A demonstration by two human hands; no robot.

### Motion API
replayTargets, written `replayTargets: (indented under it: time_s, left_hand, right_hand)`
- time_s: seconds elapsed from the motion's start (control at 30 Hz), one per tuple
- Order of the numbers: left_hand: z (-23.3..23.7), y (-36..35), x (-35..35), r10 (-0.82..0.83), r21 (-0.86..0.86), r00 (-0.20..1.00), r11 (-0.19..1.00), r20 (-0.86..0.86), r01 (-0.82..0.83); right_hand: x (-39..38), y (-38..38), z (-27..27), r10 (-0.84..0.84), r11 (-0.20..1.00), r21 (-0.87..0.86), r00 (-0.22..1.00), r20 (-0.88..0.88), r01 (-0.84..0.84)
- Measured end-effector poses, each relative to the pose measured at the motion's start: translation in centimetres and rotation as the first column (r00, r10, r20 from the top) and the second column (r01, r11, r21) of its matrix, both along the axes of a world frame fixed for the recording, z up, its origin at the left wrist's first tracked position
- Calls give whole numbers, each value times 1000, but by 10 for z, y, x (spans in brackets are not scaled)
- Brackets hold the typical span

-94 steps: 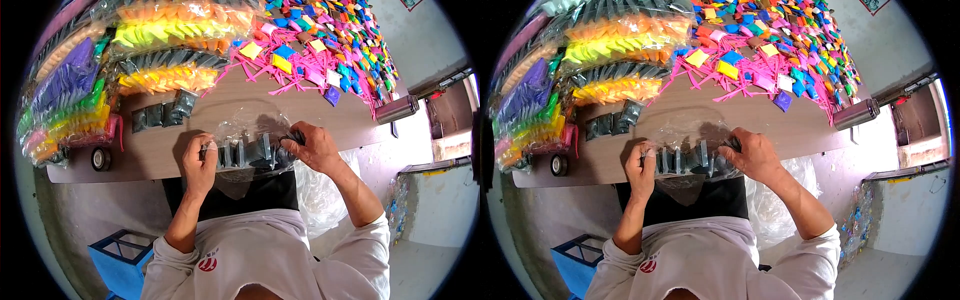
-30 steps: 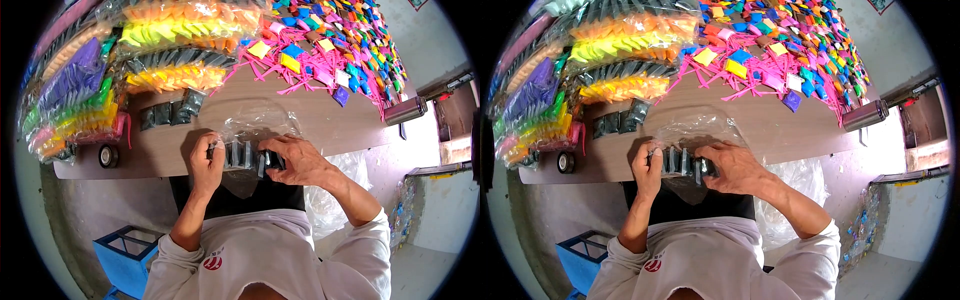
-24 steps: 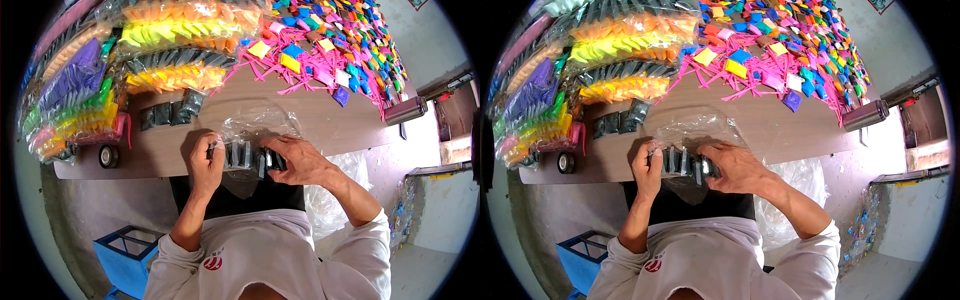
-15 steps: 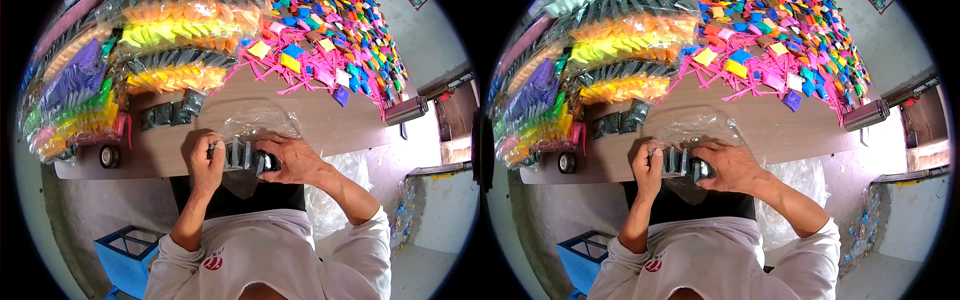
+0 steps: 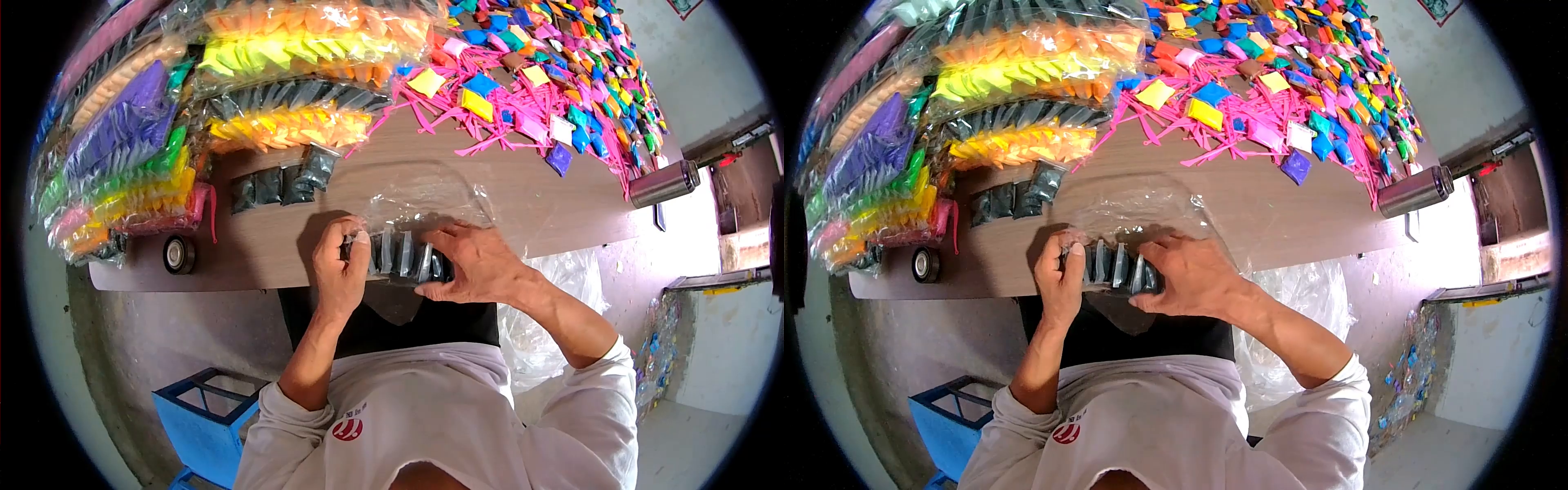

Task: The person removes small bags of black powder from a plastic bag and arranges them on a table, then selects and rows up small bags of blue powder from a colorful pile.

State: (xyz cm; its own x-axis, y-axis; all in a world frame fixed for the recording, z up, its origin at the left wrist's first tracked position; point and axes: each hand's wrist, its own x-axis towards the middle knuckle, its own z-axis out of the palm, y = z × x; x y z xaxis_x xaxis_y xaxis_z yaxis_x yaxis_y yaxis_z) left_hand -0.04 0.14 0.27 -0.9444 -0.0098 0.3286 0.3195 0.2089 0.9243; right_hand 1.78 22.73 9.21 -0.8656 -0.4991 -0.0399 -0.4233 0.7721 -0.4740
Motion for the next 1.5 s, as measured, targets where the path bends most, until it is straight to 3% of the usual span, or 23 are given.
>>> replayTargets:
  time_s: [0.2, 0.27, 0.3, 0.4, 0.47, 0.5, 0.53, 0.63, 0.7, 0.83, 1.0, 1.13, 1.2, 1.27, 1.33, 1.4, 1.47, 1.5]
  left_hand:
    - [-3, -1, -1, -22, 22, 1000, 999, -14, 22]
    - [-3, -1, -1, -14, -3, 1000, 1000, -19, 13]
    - [-3, -2, -1, -13, -1, 1000, 1000, -18, 13]
    - [-1, -1, 0, -21, 8, 1000, 1000, -7, 21]
    - [-1, 0, 1, -14, 34, 1000, 999, -2, 14]
    - [-2, 0, 1, -17, 34, 1000, 999, -1, 17]
    - [-3, -1, 0, -17, 17, 1000, 1000, 0, 17]
    - [-5, -1, 0, -17, 4, 1000, 1000, 1, 17]
    - [-4, -1, 0, -13, 8, 1000, 1000, 1, 13]
    - [0, -2, 1, -4, -5, 1000, 1000, 17, 4]
    - [2, -2, 1, -3, -4, 999, 1000, 32, 3]
    - [2, 1, -1, 24, 9, 998, 1000, -59, -23]
    - [4, 2, 0, 20, 18, 999, 1000, -36, -20]
    - [8, 2, 0, 17, 7, 999, 1000, -44, -17]
    - [11, 1, 1, 13, 26, 998, 1000, -63, -11]
    - [14, 2, 1, 12, 33, 998, 999, -66, -10]
    - [16, 2, 3, 16, 37, 1000, 999, -15, -16]
    - [16, 2, 2, -8, 40, 1000, 999, -16, 9]
  right_hand:
    - [-2, -1, 1, -17, 994, 110, 997, 71, 9]
    - [-2, 6, -1, -4, 997, -73, 1000, -12, 3]
    - [-3, 9, 3, -3, 997, -71, 1000, -11, 3]
    - [-2, 20, 32, -30, 978, -204, 996, 86, 47]
    - [1, 30, 53, -33, 960, -254, 951, 308, 115]
    - [2, 35, 60, -139, 961, -155, 883, 448, 230]
    - [4, 40, 55, -141, 960, -154, 882, 449, 232]
    - [7, 46, 43, -216, 932, -207, 914, 345, 298]
    - [8, 39, 48, -255, 949, -76, 890, 377, 304]
    - [5, 29, 41, -249, 965, 14, 904, 347, 260]
    - [3, 31, 31, -230, 954, -101, 908, 351, 282]
    - [-2, 27, 52, -291, 947, -58, 920, 262, 316]
    - [-9, 20, 64, -311, 915, -203, 930, 194, 348]
    - [-20, 2, 73, -279, 910, -277, 949, 145, 309]
    - [-38, -24, 82, -173, 947, -288, 982, -76, 144]
    - [-62, -48, 79, -140, 941, -324, 985, -103, 100]
    - [-92, -71, 71, 50, 991, -107, 970, -237, -77]
    - [-108, -83, 66, 59, 990, -108, 968, -243, -87]
